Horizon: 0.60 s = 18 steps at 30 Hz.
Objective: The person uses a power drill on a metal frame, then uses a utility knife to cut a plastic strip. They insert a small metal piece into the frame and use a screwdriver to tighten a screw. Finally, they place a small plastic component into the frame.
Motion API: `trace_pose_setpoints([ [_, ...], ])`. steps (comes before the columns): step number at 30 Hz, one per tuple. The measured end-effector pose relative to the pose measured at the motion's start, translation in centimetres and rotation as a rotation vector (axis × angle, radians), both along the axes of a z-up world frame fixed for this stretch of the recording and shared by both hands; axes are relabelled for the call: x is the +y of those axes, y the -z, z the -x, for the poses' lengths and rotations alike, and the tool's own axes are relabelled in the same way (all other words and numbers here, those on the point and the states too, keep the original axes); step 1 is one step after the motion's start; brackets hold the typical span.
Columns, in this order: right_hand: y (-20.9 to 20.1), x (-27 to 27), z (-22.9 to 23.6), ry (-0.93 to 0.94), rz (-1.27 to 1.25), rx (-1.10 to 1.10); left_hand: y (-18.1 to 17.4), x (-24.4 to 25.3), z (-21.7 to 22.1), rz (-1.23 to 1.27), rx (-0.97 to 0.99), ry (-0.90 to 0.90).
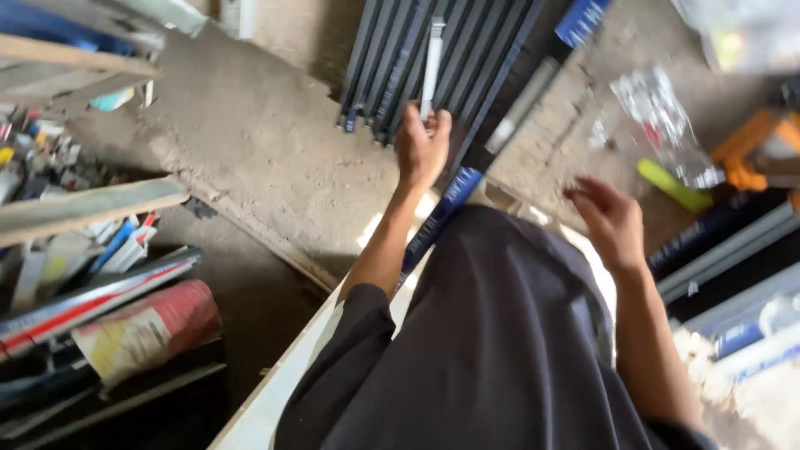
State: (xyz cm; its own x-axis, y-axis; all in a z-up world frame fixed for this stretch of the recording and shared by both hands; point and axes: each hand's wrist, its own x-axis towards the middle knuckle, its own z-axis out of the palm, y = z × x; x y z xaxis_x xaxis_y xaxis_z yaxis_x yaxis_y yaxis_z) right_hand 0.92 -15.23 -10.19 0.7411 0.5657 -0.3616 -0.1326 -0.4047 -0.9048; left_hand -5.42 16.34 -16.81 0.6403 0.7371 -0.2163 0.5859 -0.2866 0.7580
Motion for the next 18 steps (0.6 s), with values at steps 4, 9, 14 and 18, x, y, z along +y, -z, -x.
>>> trace_pose_setpoints([
  [4, 1.0, -3.5, 2.5, 0.219, 0.410, 0.033, -2.9, 13.2, 1.0, -0.381, 0.005, -0.267],
  [9, 1.0, -5.7, 7.3, 0.281, 0.667, -0.025, -0.6, 31.5, 0.6, -0.547, 0.097, -0.436],
  [14, 25.4, -32.3, 16.9, 0.665, 0.339, 0.850, 4.3, 45.6, -1.8, -0.896, 0.183, -0.345],
  [18, 19.3, -29.8, 16.8, 0.574, 0.406, 0.484, 9.4, 52.8, -2.6, -0.724, 0.305, -0.195],
])
